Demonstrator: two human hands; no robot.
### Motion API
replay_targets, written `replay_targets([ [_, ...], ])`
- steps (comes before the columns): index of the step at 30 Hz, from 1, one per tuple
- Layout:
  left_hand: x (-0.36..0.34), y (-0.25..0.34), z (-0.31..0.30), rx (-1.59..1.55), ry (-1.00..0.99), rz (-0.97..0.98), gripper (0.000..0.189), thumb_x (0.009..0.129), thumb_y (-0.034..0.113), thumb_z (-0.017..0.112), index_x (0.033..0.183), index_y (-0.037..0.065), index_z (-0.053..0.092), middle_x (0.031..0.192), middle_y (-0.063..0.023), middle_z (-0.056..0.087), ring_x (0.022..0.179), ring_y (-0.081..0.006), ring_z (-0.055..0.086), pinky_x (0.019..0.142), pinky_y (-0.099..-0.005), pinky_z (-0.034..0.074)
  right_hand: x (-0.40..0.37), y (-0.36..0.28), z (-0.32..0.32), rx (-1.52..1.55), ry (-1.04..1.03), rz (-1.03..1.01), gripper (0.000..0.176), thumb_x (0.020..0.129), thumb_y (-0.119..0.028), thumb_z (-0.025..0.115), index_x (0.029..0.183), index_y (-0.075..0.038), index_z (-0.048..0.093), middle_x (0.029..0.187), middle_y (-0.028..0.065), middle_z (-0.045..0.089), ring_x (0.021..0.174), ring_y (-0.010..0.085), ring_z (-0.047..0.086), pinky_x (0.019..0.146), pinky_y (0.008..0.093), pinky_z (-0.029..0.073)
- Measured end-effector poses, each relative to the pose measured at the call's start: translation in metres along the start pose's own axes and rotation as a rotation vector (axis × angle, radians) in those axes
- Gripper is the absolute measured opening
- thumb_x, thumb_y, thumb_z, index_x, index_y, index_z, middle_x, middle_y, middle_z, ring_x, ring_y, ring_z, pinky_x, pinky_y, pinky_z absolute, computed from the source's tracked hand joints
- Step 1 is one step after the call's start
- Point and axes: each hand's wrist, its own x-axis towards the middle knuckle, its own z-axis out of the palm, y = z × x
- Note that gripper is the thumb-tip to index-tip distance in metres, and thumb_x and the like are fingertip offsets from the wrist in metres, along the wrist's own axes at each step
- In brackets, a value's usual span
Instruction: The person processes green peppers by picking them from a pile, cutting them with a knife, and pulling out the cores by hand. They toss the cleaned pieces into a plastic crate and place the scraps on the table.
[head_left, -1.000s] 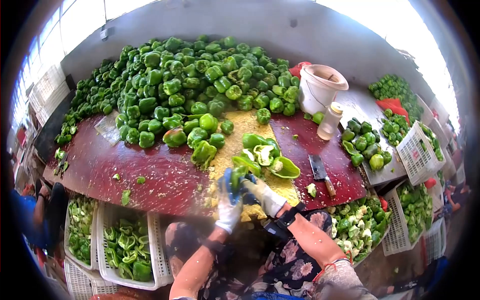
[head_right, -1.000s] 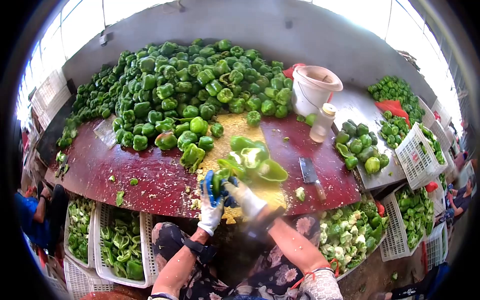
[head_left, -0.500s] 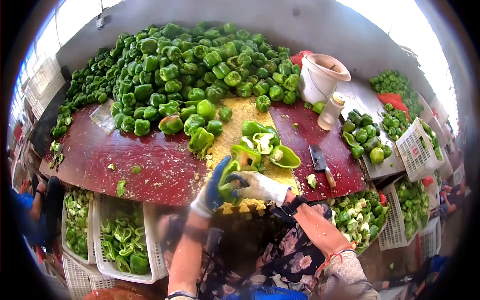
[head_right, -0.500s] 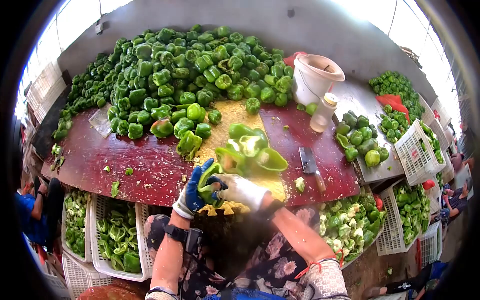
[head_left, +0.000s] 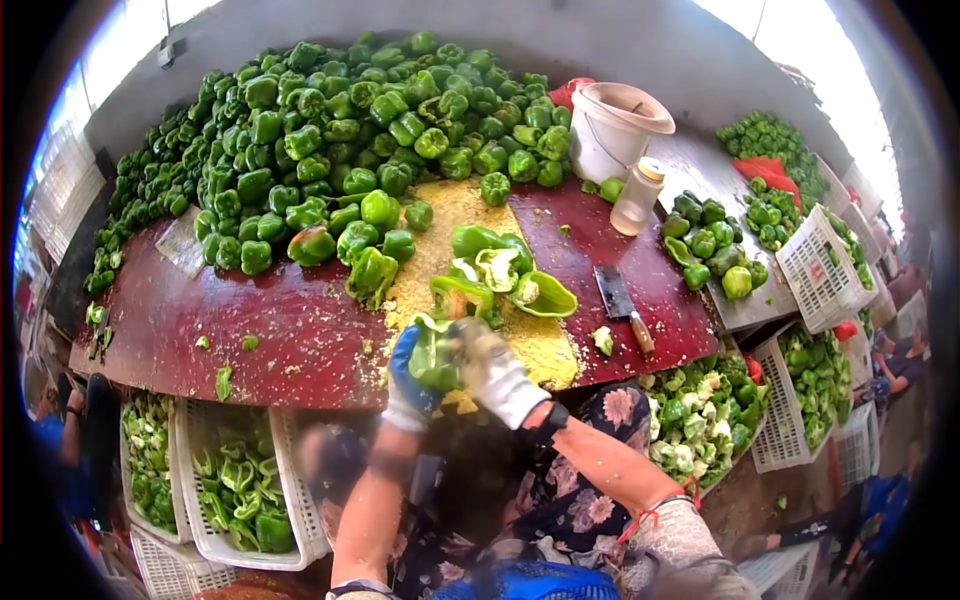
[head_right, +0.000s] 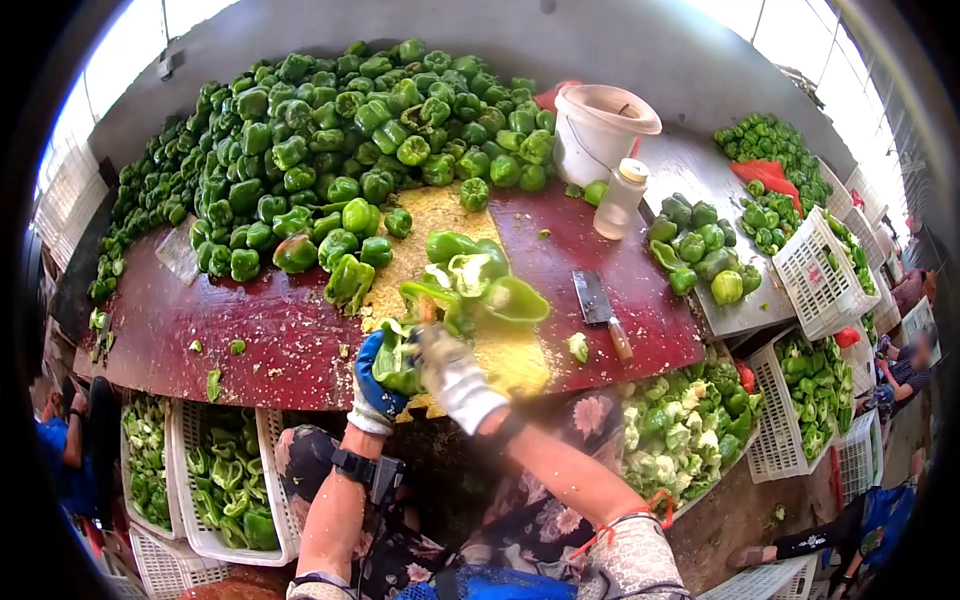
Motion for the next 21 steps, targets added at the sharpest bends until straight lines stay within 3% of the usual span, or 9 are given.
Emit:
replay_targets([
  [4,-0.004,0.005,0.003,-0.107,0.048,0.075,0.040,0.101,0.037,0.048,0.131,0.013,0.060,0.124,-0.0098,0.066,0.112,-0.0282,0.064,0.098,-0.0473,0.051,0.003,0.035,-0.036,-0.234,0.184,0.159,0.061,0.082,-0.019,0.074,0.135,-0.009,0.048,0.128,0.0213,0.056,0.108,0.0350,0.061,0.093,0.0436,0.052],
  [5,-0.004,0.005,0.007,-0.075,0.071,0.112,0.041,0.101,0.038,0.048,0.131,0.013,0.060,0.124,-0.0094,0.066,0.112,-0.0279,0.064,0.098,-0.0470,0.052,-0.002,0.027,-0.055,0.037,0.059,0.284,0.057,0.082,-0.020,0.075,0.133,-0.012,0.051,0.137,0.0198,0.051,0.117,0.0363,0.056,0.097,0.0473,0.049],
  [8,-0.001,0.001,0.012,-0.055,0.071,0.157,0.033,0.098,0.034,0.054,0.118,0.009,0.062,0.117,-0.0116,0.066,0.107,-0.0248,0.064,0.091,-0.0421,0.054,-0.008,0.004,-0.073,0.253,-0.059,0.022,0.053,0.094,-0.032,0.064,0.142,-0.014,0.049,0.143,0.0110,0.049,0.132,0.0276,0.045,0.116,0.0447,0.032],
  [9,-0.003,-0.002,0.009,0.380,0.030,0.311,0.038,0.101,0.038,0.046,0.125,0.011,0.058,0.122,-0.0101,0.064,0.110,-0.0236,0.063,0.095,-0.0420,0.053,-0.009,-0.009,-0.076,0.231,-0.127,-0.047,0.057,0.095,-0.037,0.062,0.145,-0.015,0.046,0.144,0.0103,0.049,0.135,0.0277,0.042,0.119,0.0433,0.026],
  [13,0.000,-0.003,-0.023,1.398,0.100,0.606,0.047,0.106,0.045,0.034,0.135,0.012,0.051,0.126,-0.0090,0.061,0.113,-0.0211,0.061,0.100,-0.0396,0.050,0.002,-0.019,-0.054,0.160,-0.172,-0.147,0.059,0.093,-0.031,0.064,0.145,-0.014,0.041,0.136,0.0096,0.054,0.126,0.0285,0.050,0.110,0.0428,0.040],
  [15,-0.006,0.002,-0.014,1.473,0.136,0.604,0.051,0.104,0.048,0.036,0.137,0.011,0.049,0.126,-0.0097,0.060,0.116,-0.0228,0.059,0.101,-0.0419,0.048,0.009,-0.015,-0.056,0.322,-0.170,-0.025,0.055,0.090,-0.025,0.066,0.140,-0.011,0.046,0.126,0.0092,0.058,0.115,0.0258,0.056,0.101,0.0414,0.048],
  [17,-0.012,0.014,0.010,0.719,0.258,0.405,0.056,0.102,0.053,0.041,0.138,0.010,0.047,0.125,-0.0107,0.059,0.118,-0.0255,0.056,0.101,-0.0460,0.045,0.008,-0.013,-0.066,1.316,-0.044,0.289,0.047,0.092,-0.018,0.062,0.137,-0.009,0.050,0.118,0.0070,0.062,0.108,0.0216,0.058,0.094,0.0360,0.050],
  [19,-0.015,0.025,-0.012,0.343,0.356,0.397,0.058,0.099,0.057,0.045,0.134,0.010,0.048,0.120,-0.0115,0.056,0.112,-0.0270,0.056,0.096,-0.0470,0.047,0.007,-0.001,-0.062,1.643,-0.003,0.540,0.044,0.098,-0.015,0.051,0.141,-0.009,0.046,0.127,0.0094,0.059,0.116,0.0221,0.056,0.101,0.0343,0.046],
  [21,-0.015,0.033,-0.019,0.326,0.577,0.377,0.061,0.096,0.060,0.050,0.131,0.011,0.050,0.113,-0.0108,0.055,0.101,-0.0279,0.057,0.088,-0.0482,0.050,-0.001,0.027,-0.003,1.391,0.029,0.419,0.036,0.094,-0.014,0.059,0.129,-0.004,0.056,0.103,-0.0006,0.063,0.089,0.0107,0.056,0.081,0.0239,0.048],
])
